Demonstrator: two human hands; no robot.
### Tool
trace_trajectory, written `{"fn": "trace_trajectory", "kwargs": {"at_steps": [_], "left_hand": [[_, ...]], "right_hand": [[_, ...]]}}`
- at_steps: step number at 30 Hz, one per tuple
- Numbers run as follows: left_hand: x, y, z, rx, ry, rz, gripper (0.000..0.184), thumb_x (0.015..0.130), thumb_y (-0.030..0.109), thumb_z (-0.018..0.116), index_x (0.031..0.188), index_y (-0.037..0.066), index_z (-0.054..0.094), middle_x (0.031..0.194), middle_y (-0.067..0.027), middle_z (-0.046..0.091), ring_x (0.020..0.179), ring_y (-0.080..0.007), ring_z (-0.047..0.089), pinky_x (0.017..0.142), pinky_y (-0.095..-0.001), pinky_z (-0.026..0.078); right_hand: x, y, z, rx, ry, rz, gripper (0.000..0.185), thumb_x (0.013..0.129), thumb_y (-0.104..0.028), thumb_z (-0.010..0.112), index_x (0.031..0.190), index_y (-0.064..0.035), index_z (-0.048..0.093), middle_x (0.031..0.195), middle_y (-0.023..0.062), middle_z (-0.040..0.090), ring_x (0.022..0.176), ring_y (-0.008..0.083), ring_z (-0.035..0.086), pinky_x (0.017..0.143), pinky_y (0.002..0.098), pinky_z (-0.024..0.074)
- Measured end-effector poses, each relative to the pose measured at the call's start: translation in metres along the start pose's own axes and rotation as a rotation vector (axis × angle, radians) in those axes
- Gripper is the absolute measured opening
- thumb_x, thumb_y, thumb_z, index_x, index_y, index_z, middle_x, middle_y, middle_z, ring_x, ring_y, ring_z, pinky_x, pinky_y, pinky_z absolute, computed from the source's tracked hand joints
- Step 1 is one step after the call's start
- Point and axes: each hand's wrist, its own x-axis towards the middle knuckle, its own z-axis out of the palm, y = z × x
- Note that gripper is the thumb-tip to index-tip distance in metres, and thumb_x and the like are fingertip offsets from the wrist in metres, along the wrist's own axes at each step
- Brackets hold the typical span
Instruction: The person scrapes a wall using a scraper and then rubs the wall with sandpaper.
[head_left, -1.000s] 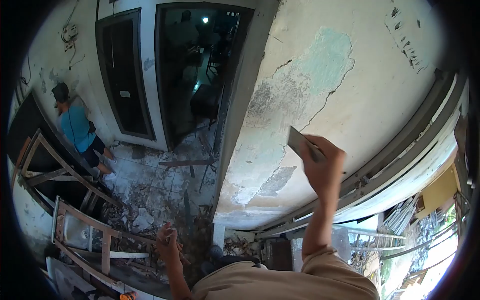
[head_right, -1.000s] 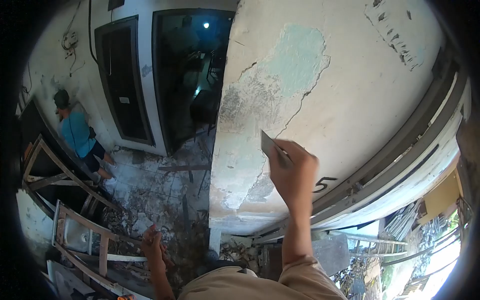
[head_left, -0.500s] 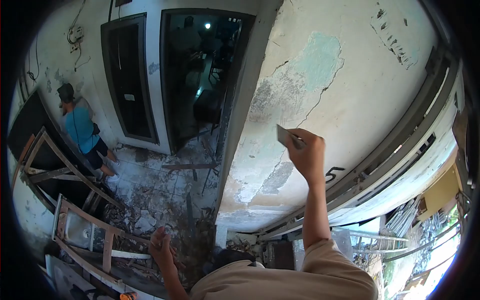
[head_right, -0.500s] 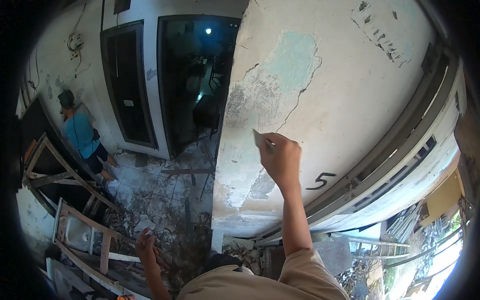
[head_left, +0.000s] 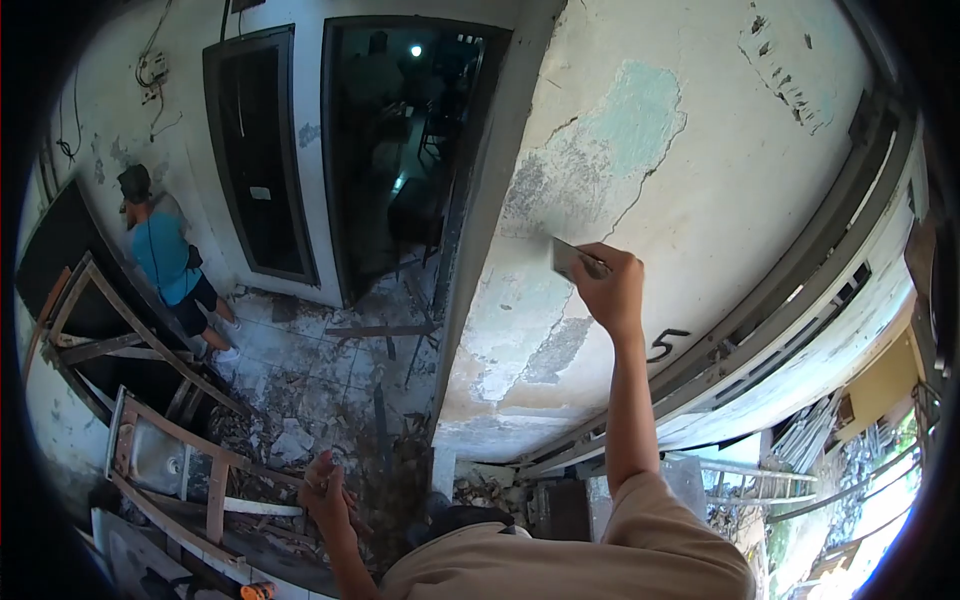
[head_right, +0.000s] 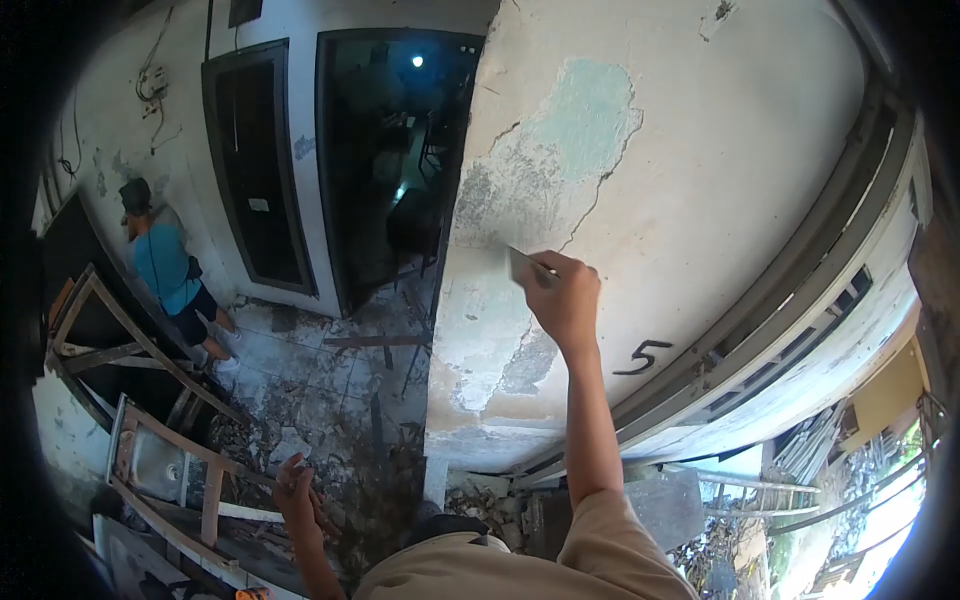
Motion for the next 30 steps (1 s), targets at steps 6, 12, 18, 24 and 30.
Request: {"fn": "trace_trajectory", "kwargs": {"at_steps": [6,12,18,24,30], "left_hand": [[0.004,-0.002,-0.002,0.054,-0.017,0.031,0.024,0.083,0.005,0.059,0.107,0.003,0.062,0.089,-0.0042,0.061,0.039,-0.0044,0.037,0.043,-0.0226,0.04],[-0.004,0.002,0.001,0.032,-0.042,0.062,0.025,0.083,0.006,0.059,0.108,0.003,0.06,0.081,-0.003,0.059,0.038,-0.004,0.039,0.041,-0.0227,0.039],[-0.001,-0.005,0.003,-0.032,-0.038,0.025,0.026,0.083,0.006,0.06,0.109,0.003,0.06,0.079,-0.0014,0.057,0.038,-0.0035,0.038,0.042,-0.023,0.04],[-0.006,0.005,-0.001,-0.033,-0.078,0.017,0.026,0.083,0.006,0.06,0.109,0.003,0.06,0.078,-0.0004,0.056,0.039,-0.0035,0.039,0.042,-0.0235,0.04],[-0.007,0.003,-0.003,-0.03,0.006,0.014,0.024,0.083,0.005,0.06,0.107,0.002,0.06,0.076,0.0004,0.055,0.038,-0.0037,0.037,0.041,-0.0229,0.039]], "right_hand": [[-0.009,-0.014,-0.024,-0.008,0.036,-0.015,0.011,0.074,-0.011,0.065,0.082,-0.0039,0.07,0.075,0.0166,0.066,0.068,0.0325,0.066,0.063,0.0342,0.052],[-0.001,-0.012,-0.01,-0.074,-0.036,-0.042,0.011,0.075,-0.01,0.065,0.083,-0.0044,0.07,0.073,0.0161,0.066,0.066,0.0306,0.066,0.063,0.0334,0.052],[0.001,-0.012,-0.022,-0.081,0.038,-0.01,0.011,0.075,-0.012,0.064,0.081,-0.0043,0.07,0.071,0.0164,0.065,0.065,0.0325,0.065,0.061,0.0349,0.051],[-0.004,-0.015,-0.027,0.009,0.067,-0.032,0.012,0.074,-0.012,0.066,0.082,-0.0049,0.07,0.072,0.0164,0.066,0.067,0.0323,0.065,0.062,0.0352,0.0511],[0.008,-0.016,-0.007,-0.065,-0.046,-0.011,0.015,0.075,-0.012,0.066,0.085,-0.002,0.069,0.073,0.0174,0.066,0.07,0.0295,0.067,0.065,0.0309,0.0505]]}}
